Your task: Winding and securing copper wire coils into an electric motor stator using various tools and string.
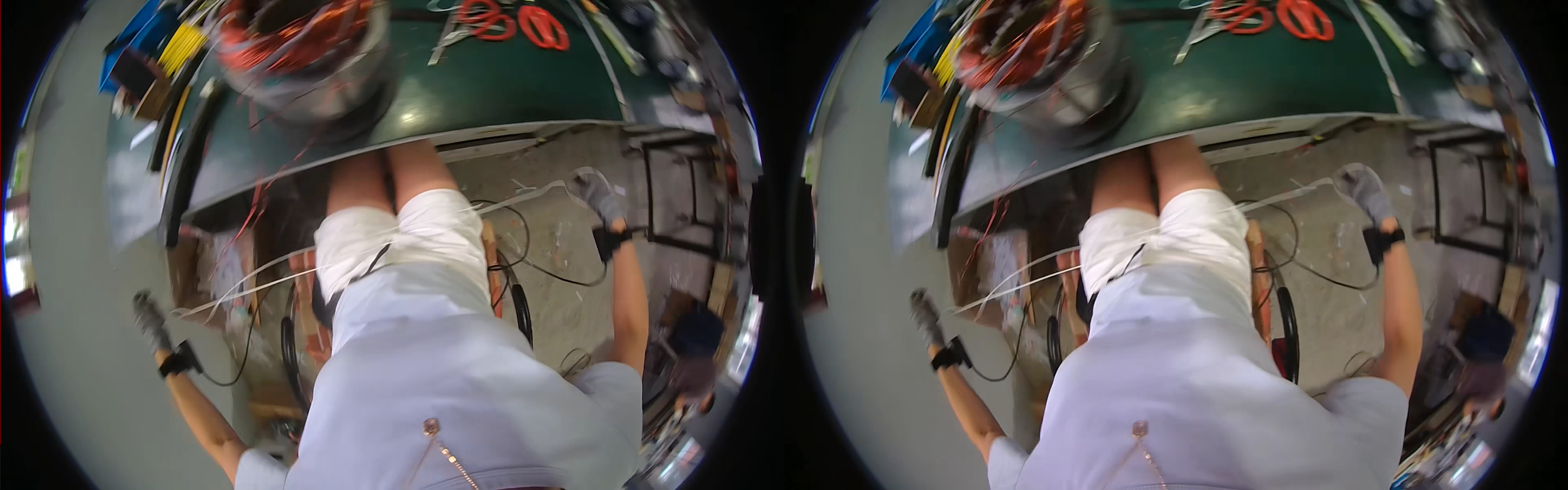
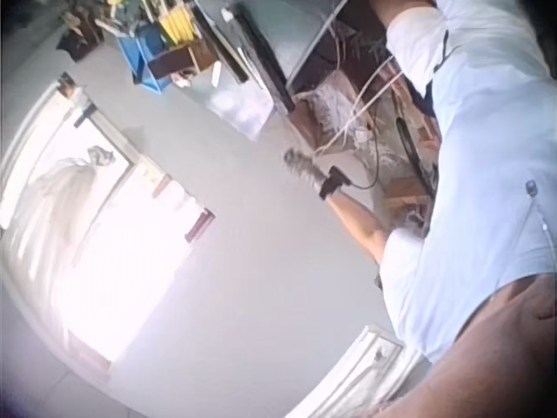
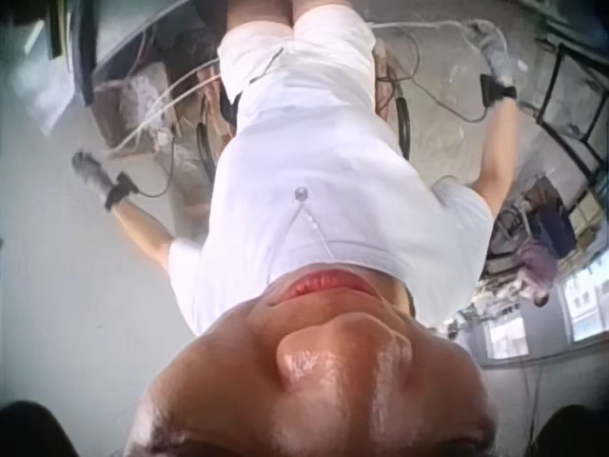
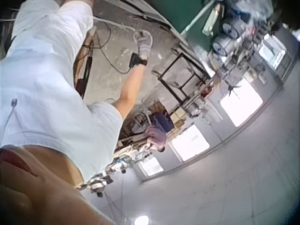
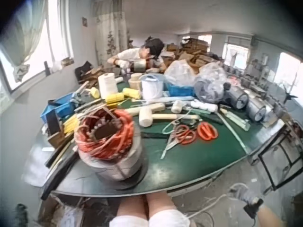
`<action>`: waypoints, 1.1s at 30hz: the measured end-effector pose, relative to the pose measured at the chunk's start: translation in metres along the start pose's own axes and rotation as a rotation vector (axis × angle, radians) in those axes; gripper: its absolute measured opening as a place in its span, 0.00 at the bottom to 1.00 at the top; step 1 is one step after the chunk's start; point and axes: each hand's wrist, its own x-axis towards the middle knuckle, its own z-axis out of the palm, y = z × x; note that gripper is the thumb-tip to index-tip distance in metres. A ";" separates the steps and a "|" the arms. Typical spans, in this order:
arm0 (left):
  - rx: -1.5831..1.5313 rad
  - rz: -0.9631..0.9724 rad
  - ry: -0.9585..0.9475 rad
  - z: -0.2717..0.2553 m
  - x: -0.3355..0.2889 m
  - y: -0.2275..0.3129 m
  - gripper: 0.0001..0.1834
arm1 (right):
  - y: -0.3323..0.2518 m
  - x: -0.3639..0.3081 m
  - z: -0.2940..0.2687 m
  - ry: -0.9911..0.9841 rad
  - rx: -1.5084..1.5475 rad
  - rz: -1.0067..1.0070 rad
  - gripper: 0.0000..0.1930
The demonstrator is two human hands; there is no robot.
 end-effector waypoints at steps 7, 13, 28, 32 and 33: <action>0.432 0.042 -0.758 0.195 -0.241 0.000 0.15 | 0.152 0.093 -0.085 0.185 -2.724 -0.816 0.11; 0.004 -0.549 -0.720 0.201 -0.304 -0.014 0.15 | 0.187 0.165 -0.026 0.170 -2.914 -0.256 0.11; 0.074 -0.200 -1.181 0.236 -0.330 -0.105 0.23 | 0.235 0.197 0.014 0.418 -2.877 0.191 0.12; -0.052 -0.354 -1.222 0.236 -0.348 -0.096 0.12 | 0.240 0.199 0.021 0.489 -2.827 0.281 0.12; -0.153 -0.444 -1.202 0.240 -0.351 -0.101 0.12 | 0.241 0.200 0.020 0.504 -2.811 0.305 0.12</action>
